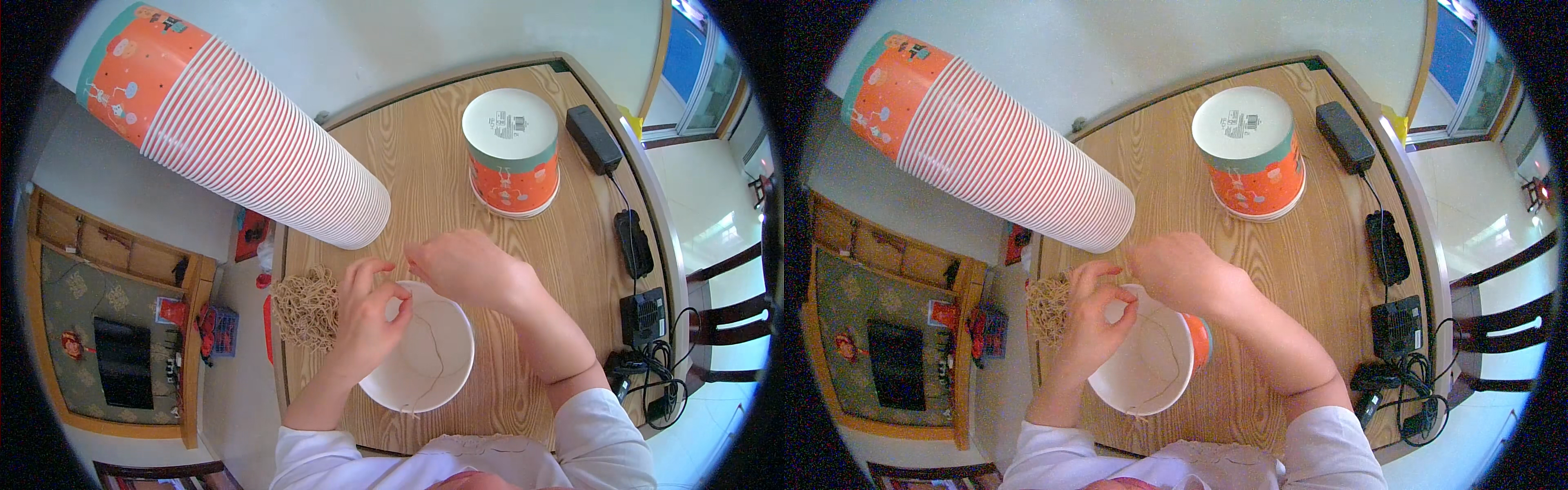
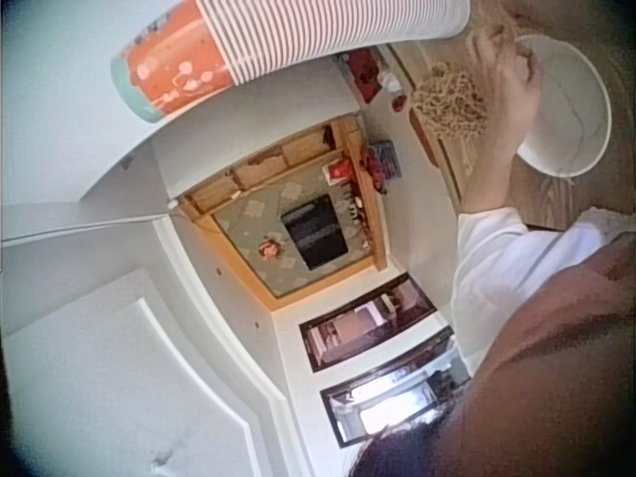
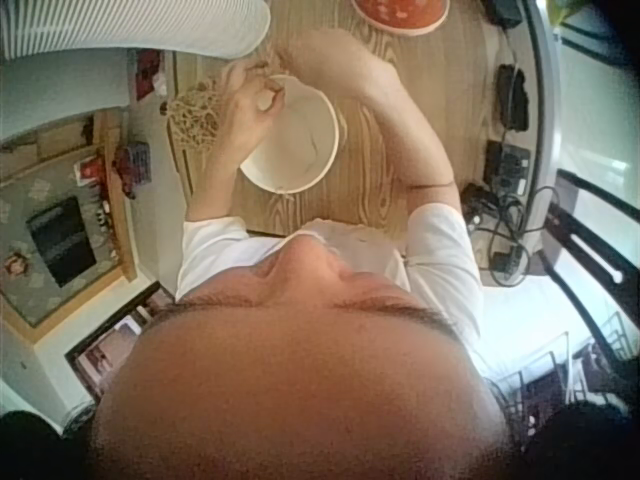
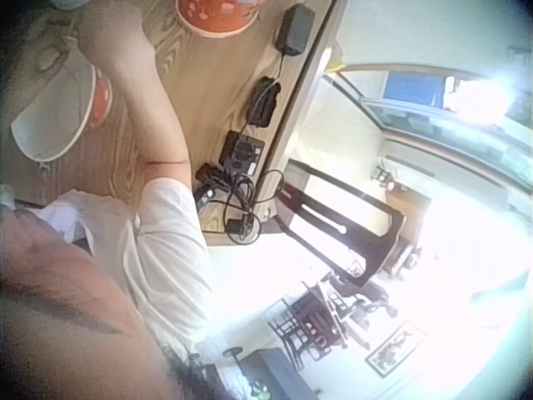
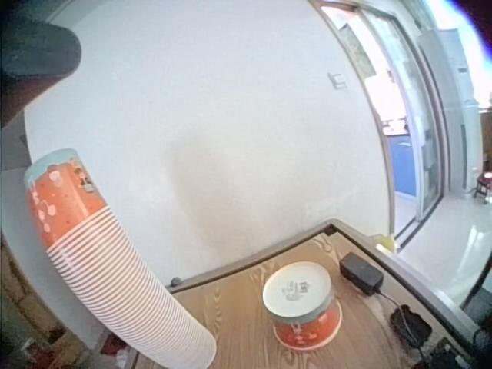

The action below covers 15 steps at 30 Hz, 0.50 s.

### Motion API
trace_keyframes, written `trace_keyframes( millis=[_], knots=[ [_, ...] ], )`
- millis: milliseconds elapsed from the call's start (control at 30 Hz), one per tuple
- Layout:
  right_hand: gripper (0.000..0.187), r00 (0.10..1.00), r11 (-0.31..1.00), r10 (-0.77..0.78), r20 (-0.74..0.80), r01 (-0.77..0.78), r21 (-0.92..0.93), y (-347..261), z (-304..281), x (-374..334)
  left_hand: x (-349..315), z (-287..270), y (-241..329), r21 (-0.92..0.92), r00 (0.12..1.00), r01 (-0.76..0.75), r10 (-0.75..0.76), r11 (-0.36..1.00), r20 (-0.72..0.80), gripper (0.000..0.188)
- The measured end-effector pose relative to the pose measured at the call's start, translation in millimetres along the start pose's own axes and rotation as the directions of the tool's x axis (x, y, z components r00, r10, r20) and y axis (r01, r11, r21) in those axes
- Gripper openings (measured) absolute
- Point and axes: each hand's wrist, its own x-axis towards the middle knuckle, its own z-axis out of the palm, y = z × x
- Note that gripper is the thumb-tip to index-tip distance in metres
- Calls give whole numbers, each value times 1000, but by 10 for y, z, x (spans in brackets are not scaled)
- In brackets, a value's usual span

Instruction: Tying rubber bands around the rims of paper buckets for packaging.

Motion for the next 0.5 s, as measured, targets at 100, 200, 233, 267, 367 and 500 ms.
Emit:
trace_keyframes(
  millis=[100,200,233,267,367,500],
  knots=[
    [17,1000,1000,1,6,-1,6,-17,-23,-18,0,17,-15,24,1000,-12,12,1000,-22,15],
    [16,1000,999,5,10,-5,33,-34,-45,-23,-4,32,-35,41,1000,-10,10,999,-10,13],
    [16,1000,999,5,10,-6,33,-37,-47,-23,-3,44,-46,51,1000,-16,17,999,-17,13],
    [15,1000,1000,12,29,-13,21,-41,-49,-23,-1,53,-54,60,999,-23,25,998,-23,13],
    [14,998,1000,18,67,-19,11,-70,-73,-21,-3,65,-74,57,1000,-8,9,998,-18,13],
    [14,999,998,-12,50,9,59,-66,-53,-32,6,65,-66,33,1000,8,-7,999,-19,13]
  ],
)
